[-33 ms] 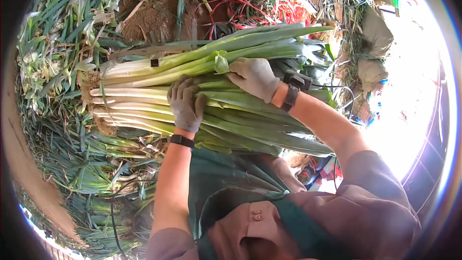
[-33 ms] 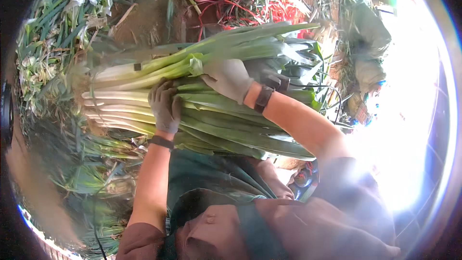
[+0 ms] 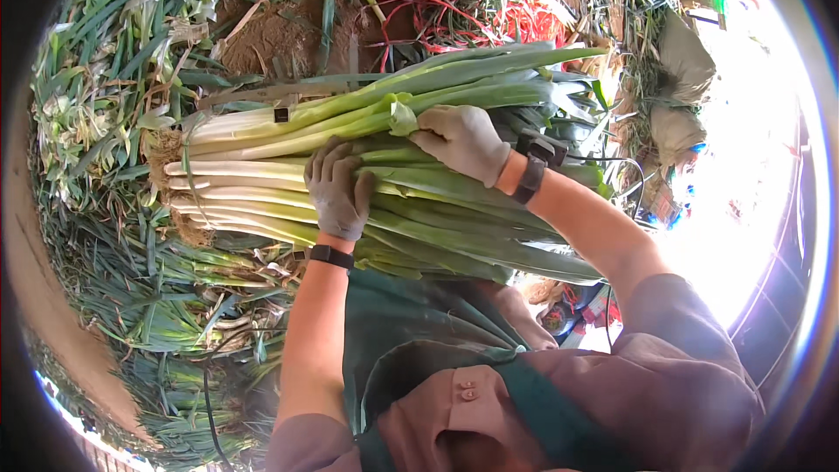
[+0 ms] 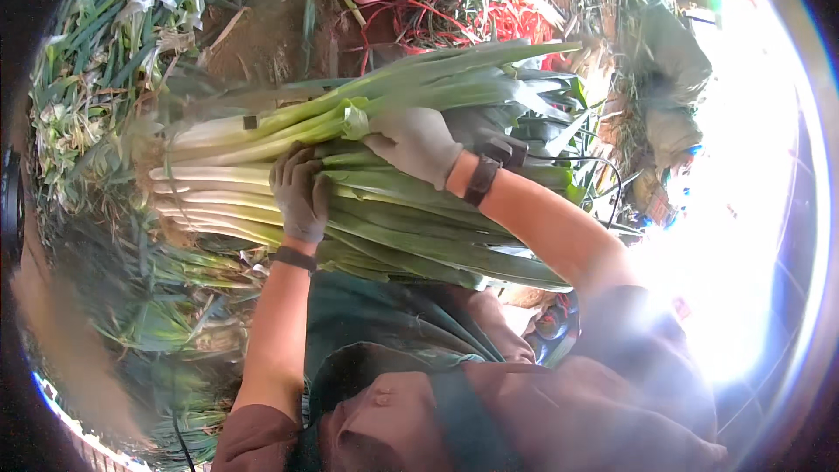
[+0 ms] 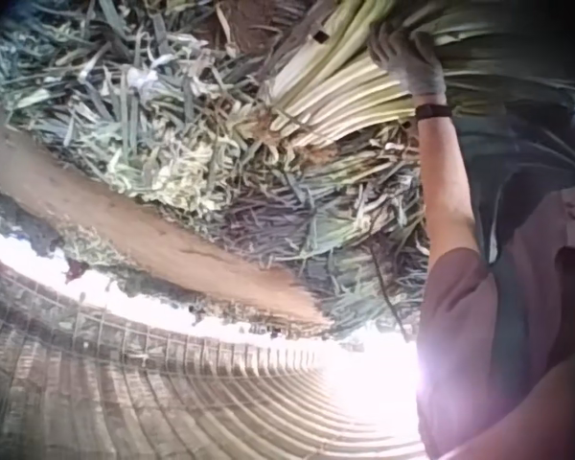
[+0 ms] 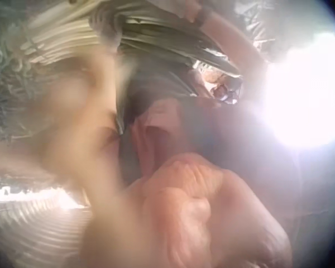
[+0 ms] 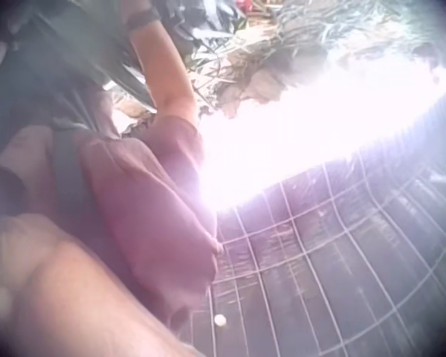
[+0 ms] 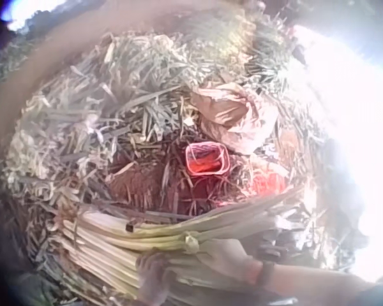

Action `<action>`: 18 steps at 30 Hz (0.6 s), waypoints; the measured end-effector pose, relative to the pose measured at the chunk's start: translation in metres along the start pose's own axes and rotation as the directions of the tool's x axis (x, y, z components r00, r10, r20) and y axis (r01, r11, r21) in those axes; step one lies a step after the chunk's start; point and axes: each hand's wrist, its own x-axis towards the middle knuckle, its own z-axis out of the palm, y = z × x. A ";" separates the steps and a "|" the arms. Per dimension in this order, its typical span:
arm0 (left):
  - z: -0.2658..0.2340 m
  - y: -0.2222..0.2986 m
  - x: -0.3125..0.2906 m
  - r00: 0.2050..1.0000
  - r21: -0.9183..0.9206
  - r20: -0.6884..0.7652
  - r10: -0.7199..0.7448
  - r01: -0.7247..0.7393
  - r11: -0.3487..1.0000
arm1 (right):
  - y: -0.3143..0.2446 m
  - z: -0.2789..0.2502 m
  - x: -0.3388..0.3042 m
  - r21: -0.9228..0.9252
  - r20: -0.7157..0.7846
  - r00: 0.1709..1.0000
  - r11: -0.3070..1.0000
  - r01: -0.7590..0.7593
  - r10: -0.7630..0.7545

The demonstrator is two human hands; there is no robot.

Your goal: The recorder is sorting, cleaning, and bundling leeks in a farm or processing environment.

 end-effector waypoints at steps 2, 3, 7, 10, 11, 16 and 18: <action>-0.001 -0.006 -0.001 1.000 0.005 -0.003 -0.007 0.007 1.000 | -0.011 -0.009 0.002 0.392 0.192 0.959 0.880 -0.269 0.208; 0.000 -0.005 -0.004 1.000 0.000 0.005 -0.014 0.014 1.000 | -0.020 -0.017 0.003 0.524 0.281 0.908 0.743 -0.417 0.311; 0.000 -0.004 -0.002 1.000 0.004 0.012 -0.017 0.017 1.000 | -0.012 -0.045 -0.001 0.564 0.276 0.957 0.791 -0.237 0.090; 0.005 -0.002 0.000 0.999 0.024 0.037 -0.036 0.035 0.999 | -0.003 -0.096 -0.025 0.622 0.329 0.882 0.625 -0.472 0.339; 0.005 -0.003 0.001 0.998 0.038 0.040 -0.038 0.037 0.999 | -0.001 -0.126 -0.033 0.471 0.175 0.931 0.802 -0.366 0.322; -0.010 -0.007 -0.005 0.997 0.074 0.065 -0.042 0.037 0.997 | 0.023 -0.301 -0.064 -0.225 -0.480 0.856 0.916 -0.331 0.192; -0.013 0.001 0.001 0.996 0.077 0.069 -0.050 0.044 0.996 | 0.063 -0.377 -0.074 -0.276 -0.654 0.744 0.870 -0.408 0.141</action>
